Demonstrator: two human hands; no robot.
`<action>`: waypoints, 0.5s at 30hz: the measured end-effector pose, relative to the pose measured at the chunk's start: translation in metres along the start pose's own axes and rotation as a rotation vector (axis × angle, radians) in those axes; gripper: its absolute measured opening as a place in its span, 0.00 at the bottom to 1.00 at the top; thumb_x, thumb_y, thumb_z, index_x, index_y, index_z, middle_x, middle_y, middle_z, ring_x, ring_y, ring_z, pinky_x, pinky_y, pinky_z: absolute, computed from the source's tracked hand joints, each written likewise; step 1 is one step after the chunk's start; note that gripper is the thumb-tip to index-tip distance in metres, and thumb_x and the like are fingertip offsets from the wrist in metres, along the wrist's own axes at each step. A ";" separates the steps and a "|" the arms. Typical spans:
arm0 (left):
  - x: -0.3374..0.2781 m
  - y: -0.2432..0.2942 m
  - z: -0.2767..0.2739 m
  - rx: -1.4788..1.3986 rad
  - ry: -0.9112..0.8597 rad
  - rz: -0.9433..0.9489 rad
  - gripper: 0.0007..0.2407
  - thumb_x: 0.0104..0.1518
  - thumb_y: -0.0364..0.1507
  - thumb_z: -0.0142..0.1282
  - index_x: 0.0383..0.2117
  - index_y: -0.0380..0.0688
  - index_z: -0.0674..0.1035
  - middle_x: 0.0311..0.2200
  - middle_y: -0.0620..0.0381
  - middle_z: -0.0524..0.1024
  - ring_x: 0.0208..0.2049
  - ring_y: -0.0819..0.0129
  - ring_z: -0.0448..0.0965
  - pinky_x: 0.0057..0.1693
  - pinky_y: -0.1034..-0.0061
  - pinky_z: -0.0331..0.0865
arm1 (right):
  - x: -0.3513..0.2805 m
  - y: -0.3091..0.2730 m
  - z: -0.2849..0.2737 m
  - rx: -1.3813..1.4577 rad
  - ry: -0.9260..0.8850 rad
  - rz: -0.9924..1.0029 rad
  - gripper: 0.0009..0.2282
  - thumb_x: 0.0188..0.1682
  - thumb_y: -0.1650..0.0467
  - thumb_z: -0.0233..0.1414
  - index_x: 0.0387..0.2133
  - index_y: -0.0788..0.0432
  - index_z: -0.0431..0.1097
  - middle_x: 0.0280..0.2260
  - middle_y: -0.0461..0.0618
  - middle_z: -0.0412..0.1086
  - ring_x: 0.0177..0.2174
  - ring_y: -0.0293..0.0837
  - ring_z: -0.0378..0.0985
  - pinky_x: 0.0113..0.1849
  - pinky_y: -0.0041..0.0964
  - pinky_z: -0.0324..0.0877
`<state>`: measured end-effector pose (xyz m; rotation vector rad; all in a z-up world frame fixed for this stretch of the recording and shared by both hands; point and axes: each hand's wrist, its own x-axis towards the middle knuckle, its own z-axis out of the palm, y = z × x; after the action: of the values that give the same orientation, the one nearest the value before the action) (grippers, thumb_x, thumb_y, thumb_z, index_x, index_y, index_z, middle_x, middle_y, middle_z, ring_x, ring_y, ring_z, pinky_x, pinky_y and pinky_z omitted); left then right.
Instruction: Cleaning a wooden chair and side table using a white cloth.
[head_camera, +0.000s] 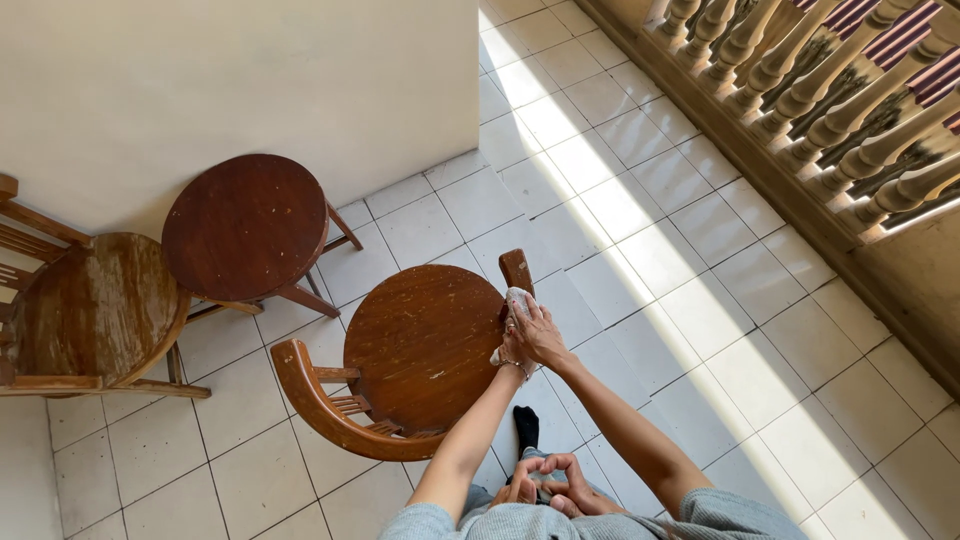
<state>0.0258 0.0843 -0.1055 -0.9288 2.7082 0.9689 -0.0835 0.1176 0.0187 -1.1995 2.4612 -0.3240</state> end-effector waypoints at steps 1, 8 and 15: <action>-0.008 0.001 0.000 -0.019 -0.011 -0.008 0.32 0.60 0.38 0.55 0.67 0.39 0.55 0.71 0.39 0.53 0.60 0.41 0.69 0.62 0.55 0.67 | -0.014 -0.008 -0.011 0.042 -0.120 0.034 0.29 0.54 0.59 0.47 0.68 0.52 0.49 0.72 0.64 0.37 0.62 0.70 0.54 0.63 0.53 0.53; -0.012 0.018 -0.043 -0.252 -0.078 -0.137 0.36 0.57 0.42 0.54 0.71 0.42 0.55 0.61 0.36 0.66 0.60 0.42 0.70 0.65 0.57 0.66 | 0.003 0.046 0.098 0.040 0.007 -0.164 0.31 0.59 0.59 0.43 0.69 0.65 0.41 0.68 0.74 0.37 0.65 0.70 0.51 0.59 0.58 0.53; 0.026 0.049 -0.078 -0.200 0.020 0.000 0.42 0.57 0.45 0.57 0.70 0.48 0.41 0.69 0.37 0.52 0.60 0.40 0.68 0.62 0.54 0.67 | 0.034 0.039 0.031 0.187 -0.092 0.026 0.30 0.55 0.59 0.40 0.68 0.60 0.43 0.71 0.61 0.37 0.63 0.59 0.56 0.61 0.48 0.57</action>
<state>-0.0169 0.0535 -0.0258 -0.9748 2.6639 1.2561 -0.1166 0.1128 -0.0311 -1.0794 2.3084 -0.4701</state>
